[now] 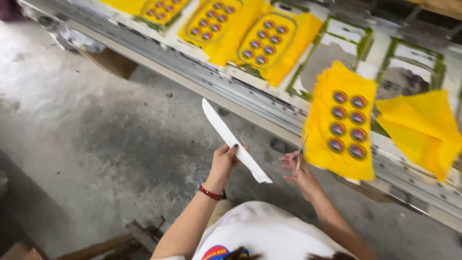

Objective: Trimming excess fabric from embroidered patches and removing them from the embroidery machine hoops.

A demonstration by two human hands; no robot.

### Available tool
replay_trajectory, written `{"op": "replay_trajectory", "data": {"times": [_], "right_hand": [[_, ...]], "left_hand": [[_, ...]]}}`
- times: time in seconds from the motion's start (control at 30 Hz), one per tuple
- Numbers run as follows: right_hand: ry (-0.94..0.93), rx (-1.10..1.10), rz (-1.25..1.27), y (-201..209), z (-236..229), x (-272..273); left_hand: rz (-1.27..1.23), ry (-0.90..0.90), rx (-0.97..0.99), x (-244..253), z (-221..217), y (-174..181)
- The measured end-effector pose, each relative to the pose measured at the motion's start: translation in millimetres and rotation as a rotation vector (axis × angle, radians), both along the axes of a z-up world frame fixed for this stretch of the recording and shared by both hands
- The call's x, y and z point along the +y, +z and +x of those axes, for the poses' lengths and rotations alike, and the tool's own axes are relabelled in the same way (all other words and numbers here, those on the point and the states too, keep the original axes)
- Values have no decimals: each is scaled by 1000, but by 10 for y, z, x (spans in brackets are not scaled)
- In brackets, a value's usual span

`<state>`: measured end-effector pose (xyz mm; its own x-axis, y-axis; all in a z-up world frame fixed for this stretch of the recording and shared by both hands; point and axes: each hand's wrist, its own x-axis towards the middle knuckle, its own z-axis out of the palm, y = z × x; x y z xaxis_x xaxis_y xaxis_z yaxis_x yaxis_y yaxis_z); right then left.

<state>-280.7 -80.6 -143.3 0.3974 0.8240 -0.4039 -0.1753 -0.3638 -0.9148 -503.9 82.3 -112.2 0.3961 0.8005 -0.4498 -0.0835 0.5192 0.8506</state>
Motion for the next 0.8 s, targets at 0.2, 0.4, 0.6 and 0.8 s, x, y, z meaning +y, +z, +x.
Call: {"op": "replay_trajectory", "data": {"times": [0.2, 0.4, 0.6, 0.8], "right_hand": [[7, -32, 23, -514, -348, 1199], [-112, -138, -63, -283, -405, 1566], [-186, -160, -172, -225, 84, 1986], [-125, -537, -297, -95, 573, 2293]], "left_hand": [[-21, 110, 26, 1503, -779, -98], [-1, 287, -77, 3176, -481, -117], [173, 382, 235, 4873, 1, -1004], [1033, 72, 605, 4666, 577, -678]]}}
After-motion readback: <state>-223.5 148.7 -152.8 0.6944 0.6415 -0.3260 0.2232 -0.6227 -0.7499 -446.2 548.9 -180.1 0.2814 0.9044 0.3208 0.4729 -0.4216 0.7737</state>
